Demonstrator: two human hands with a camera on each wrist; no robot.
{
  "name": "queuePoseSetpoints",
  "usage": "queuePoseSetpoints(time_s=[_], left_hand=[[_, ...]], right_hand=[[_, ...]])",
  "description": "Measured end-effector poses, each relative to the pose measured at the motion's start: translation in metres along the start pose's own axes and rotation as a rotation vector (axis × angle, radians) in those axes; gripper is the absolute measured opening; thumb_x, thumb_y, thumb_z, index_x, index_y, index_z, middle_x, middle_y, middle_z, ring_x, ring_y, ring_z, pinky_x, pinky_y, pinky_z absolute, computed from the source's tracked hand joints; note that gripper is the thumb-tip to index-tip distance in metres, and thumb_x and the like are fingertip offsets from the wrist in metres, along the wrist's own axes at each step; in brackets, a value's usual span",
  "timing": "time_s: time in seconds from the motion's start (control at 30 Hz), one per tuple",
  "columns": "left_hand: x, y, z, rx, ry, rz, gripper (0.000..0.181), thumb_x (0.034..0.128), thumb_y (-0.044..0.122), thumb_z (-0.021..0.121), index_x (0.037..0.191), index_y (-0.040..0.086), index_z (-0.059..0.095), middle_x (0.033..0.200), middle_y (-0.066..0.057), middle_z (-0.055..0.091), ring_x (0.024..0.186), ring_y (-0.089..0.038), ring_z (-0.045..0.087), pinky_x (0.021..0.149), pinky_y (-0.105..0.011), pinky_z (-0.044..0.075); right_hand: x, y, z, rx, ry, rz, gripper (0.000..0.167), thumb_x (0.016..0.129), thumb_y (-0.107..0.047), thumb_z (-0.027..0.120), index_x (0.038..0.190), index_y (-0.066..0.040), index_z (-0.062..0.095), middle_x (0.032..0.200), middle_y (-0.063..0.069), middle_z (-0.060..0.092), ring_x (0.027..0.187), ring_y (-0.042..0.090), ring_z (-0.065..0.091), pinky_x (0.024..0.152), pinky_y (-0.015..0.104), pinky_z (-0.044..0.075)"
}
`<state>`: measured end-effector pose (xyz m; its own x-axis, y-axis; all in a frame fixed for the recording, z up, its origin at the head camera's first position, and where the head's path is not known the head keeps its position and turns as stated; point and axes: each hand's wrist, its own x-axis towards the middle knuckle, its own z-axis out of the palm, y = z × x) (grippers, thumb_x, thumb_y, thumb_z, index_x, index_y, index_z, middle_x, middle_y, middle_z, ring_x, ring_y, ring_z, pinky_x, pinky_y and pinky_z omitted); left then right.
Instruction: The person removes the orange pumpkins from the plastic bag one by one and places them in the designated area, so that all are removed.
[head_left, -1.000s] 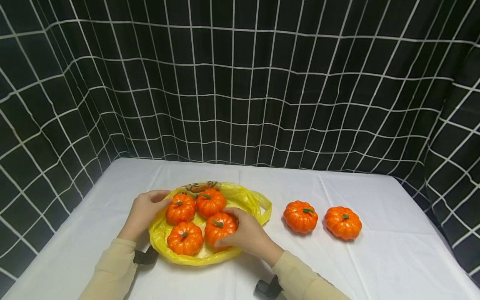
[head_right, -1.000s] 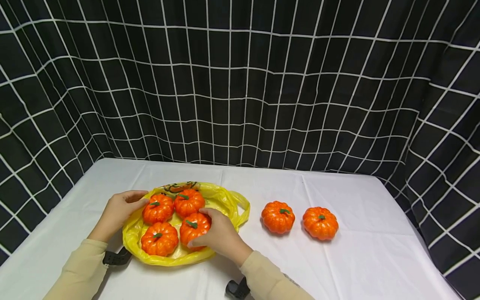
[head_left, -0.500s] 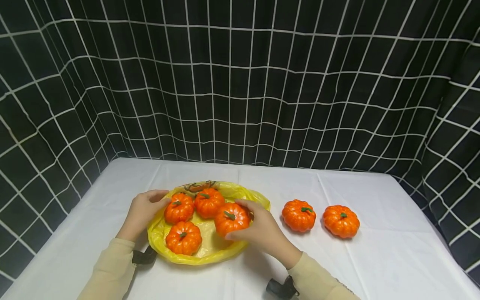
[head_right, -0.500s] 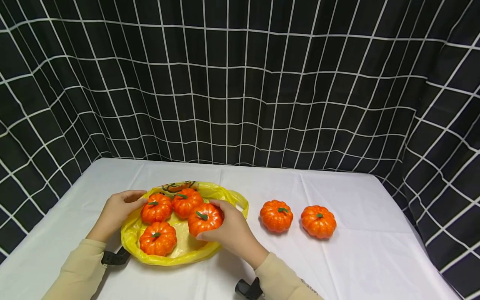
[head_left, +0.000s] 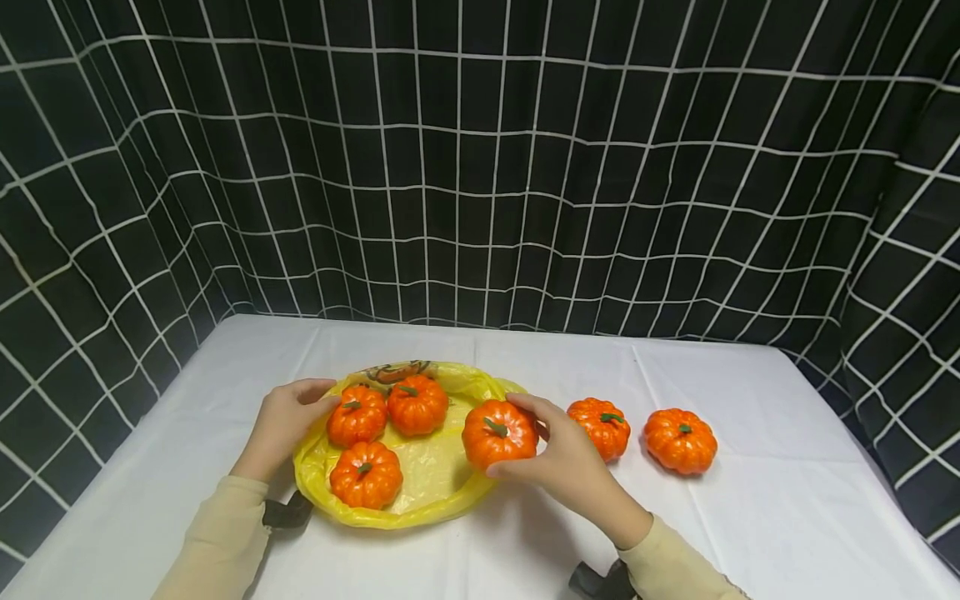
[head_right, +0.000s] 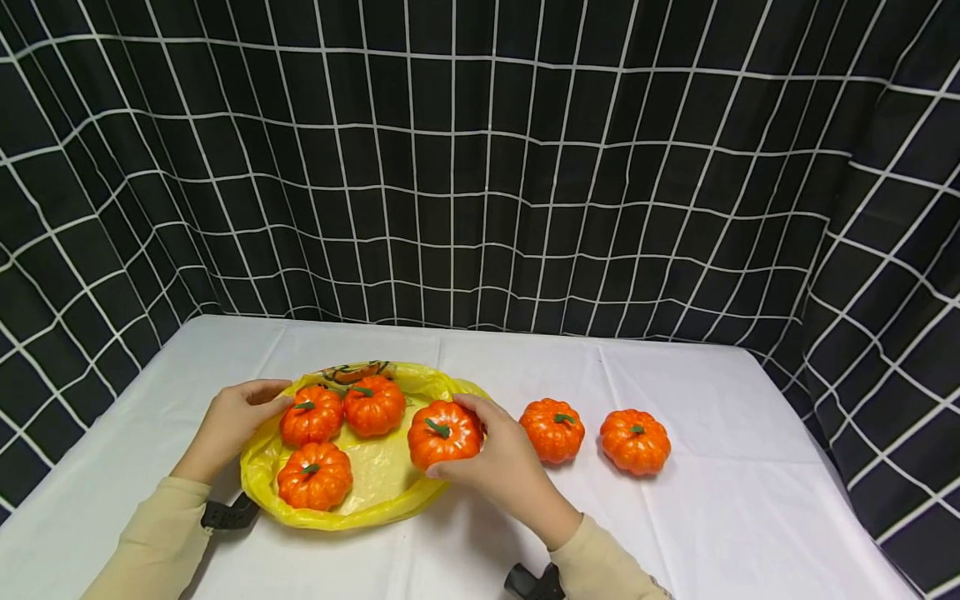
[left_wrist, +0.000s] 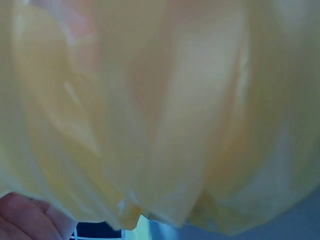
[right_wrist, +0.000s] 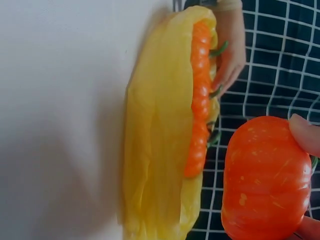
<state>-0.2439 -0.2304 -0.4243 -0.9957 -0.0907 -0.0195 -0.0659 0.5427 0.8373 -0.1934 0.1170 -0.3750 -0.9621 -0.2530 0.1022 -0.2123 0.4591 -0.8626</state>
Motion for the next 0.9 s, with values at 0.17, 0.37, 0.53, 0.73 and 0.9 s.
queuePoseSetpoints(time_s=[0.17, 0.37, 0.53, 0.73, 0.9], left_hand=[[0.001, 0.001, 0.001, 0.003, -0.001, -0.006, 0.044, 0.0970, 0.023, 0.059, 0.134, -0.001, 0.059, 0.139, -0.025, 0.058, 0.135, -0.041, 0.049, 0.114, -0.052, 0.041], [0.001, 0.002, 0.001, -0.007, -0.007, -0.011, 0.045, 0.0968, 0.023, 0.059, 0.134, -0.001, 0.059, 0.140, -0.025, 0.057, 0.136, -0.041, 0.048, 0.114, -0.052, 0.041], [0.001, 0.001, 0.002, 0.002, -0.002, -0.003, 0.044, 0.0966, 0.023, 0.059, 0.133, -0.001, 0.059, 0.139, -0.025, 0.058, 0.135, -0.041, 0.048, 0.114, -0.052, 0.041], [0.001, 0.000, 0.002, 0.003, -0.002, -0.008, 0.044, 0.0967, 0.024, 0.059, 0.133, -0.001, 0.060, 0.139, -0.025, 0.058, 0.135, -0.041, 0.048, 0.114, -0.053, 0.040], [-0.001, 0.000, 0.001, 0.005, 0.001, -0.008, 0.044, 0.0966, 0.024, 0.060, 0.133, -0.001, 0.060, 0.138, -0.025, 0.058, 0.135, -0.041, 0.048, 0.114, -0.053, 0.040]], right_hand=[[-0.008, 0.005, -0.014, 0.005, 0.011, 0.036, 0.083, 0.070, -0.018, 0.090, 0.142, -0.004, 0.051, 0.142, 0.015, 0.056, 0.133, 0.035, 0.052, 0.113, 0.051, 0.042], [-0.017, 0.010, -0.031, -0.015, 0.041, 0.059, 0.083, 0.070, -0.020, 0.090, 0.142, -0.006, 0.051, 0.142, 0.015, 0.056, 0.125, 0.031, 0.058, 0.105, 0.044, 0.051], [-0.021, 0.014, -0.046, -0.089, 0.087, 0.074, 0.083, 0.070, -0.025, 0.090, 0.142, -0.009, 0.052, 0.141, 0.013, 0.057, 0.124, 0.030, 0.059, 0.104, 0.043, 0.052], [-0.028, 0.018, -0.063, -0.103, 0.113, 0.085, 0.084, 0.072, -0.025, 0.089, 0.144, -0.007, 0.048, 0.143, 0.016, 0.055, 0.128, 0.035, 0.057, 0.103, 0.040, 0.052], [-0.034, 0.023, -0.078, -0.113, 0.137, 0.099, 0.087, 0.074, -0.025, 0.088, 0.147, -0.008, 0.045, 0.146, 0.018, 0.051, 0.130, 0.037, 0.054, 0.099, 0.029, 0.054]])
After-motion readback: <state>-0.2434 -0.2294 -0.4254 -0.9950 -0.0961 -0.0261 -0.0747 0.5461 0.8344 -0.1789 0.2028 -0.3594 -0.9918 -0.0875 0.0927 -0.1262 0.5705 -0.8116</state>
